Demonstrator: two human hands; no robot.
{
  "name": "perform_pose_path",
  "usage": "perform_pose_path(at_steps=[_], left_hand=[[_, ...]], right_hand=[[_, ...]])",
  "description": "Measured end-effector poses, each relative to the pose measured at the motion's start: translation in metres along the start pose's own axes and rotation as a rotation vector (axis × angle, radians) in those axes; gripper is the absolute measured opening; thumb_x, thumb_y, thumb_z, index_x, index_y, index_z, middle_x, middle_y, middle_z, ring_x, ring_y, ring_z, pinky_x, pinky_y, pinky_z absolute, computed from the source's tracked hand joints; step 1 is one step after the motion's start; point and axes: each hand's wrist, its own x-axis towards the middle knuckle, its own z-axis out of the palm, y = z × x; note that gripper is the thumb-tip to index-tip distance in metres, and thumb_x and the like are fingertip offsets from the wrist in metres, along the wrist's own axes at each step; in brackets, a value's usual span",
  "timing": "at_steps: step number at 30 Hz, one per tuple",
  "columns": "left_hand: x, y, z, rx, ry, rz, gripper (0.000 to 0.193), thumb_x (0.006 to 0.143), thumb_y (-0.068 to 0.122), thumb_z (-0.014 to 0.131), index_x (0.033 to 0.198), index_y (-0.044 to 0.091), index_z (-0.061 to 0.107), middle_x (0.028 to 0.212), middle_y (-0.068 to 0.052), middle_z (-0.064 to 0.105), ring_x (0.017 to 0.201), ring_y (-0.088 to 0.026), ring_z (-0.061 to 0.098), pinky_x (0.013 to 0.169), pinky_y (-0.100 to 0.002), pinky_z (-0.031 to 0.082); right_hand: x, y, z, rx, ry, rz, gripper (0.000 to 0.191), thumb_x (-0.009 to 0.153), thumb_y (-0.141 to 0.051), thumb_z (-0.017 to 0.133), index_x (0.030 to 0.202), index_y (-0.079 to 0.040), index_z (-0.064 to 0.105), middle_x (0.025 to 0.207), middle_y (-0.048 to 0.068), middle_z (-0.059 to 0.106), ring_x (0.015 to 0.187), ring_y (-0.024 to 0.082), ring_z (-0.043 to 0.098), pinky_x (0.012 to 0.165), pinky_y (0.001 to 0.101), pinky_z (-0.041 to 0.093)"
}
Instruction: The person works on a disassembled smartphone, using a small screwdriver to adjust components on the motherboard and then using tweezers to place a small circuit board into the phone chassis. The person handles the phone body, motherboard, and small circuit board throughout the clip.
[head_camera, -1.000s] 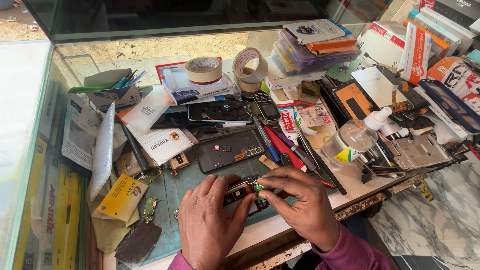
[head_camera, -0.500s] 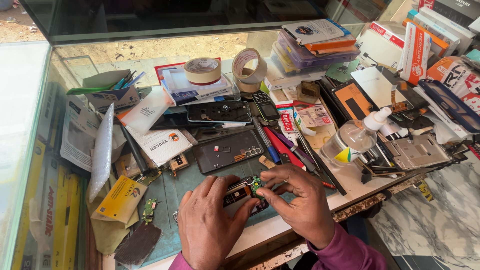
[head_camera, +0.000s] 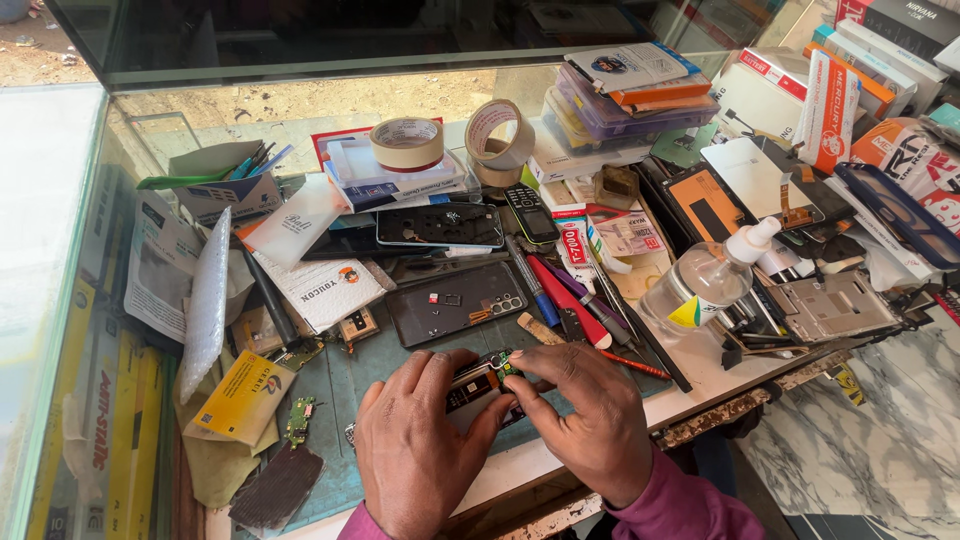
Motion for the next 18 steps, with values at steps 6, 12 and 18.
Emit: perform_pose_path(at_steps=[6,12,18], left_hand=[[-0.001,-0.001,0.001,0.008,0.004,0.021,0.042,0.066,0.035,0.089,0.097,0.012,0.072,0.086,-0.003,0.07,0.079,-0.026,0.068,0.064,-0.042,0.045],[-0.002,-0.001,0.002,0.016,0.023,0.013,0.045,0.064,0.038,0.091,0.096,0.012,0.072,0.084,-0.003,0.07,0.073,-0.025,0.068,0.062,-0.041,0.045],[-0.004,-0.001,0.001,0.005,0.017,0.055,0.048,0.065,0.042,0.09,0.098,0.011,0.072,0.081,-0.003,0.068,0.073,-0.025,0.068,0.061,-0.041,0.045]], right_hand=[[0.0,0.011,0.004,0.397,-0.126,0.465,0.036,0.081,-0.008,0.082,0.113,-0.005,0.066,0.106,0.006,0.077,0.088,0.012,0.079,0.066,0.024,0.066],[-0.012,0.038,0.009,0.832,-0.266,0.738,0.031,0.087,-0.009,0.079,0.116,0.0,0.071,0.094,0.007,0.079,0.084,0.008,0.072,0.069,0.0214,0.058],[-0.02,0.047,0.006,0.938,-0.304,0.669,0.025,0.092,-0.01,0.081,0.11,0.006,0.075,0.092,0.007,0.073,0.076,0.006,0.061,0.063,0.0221,0.05]])
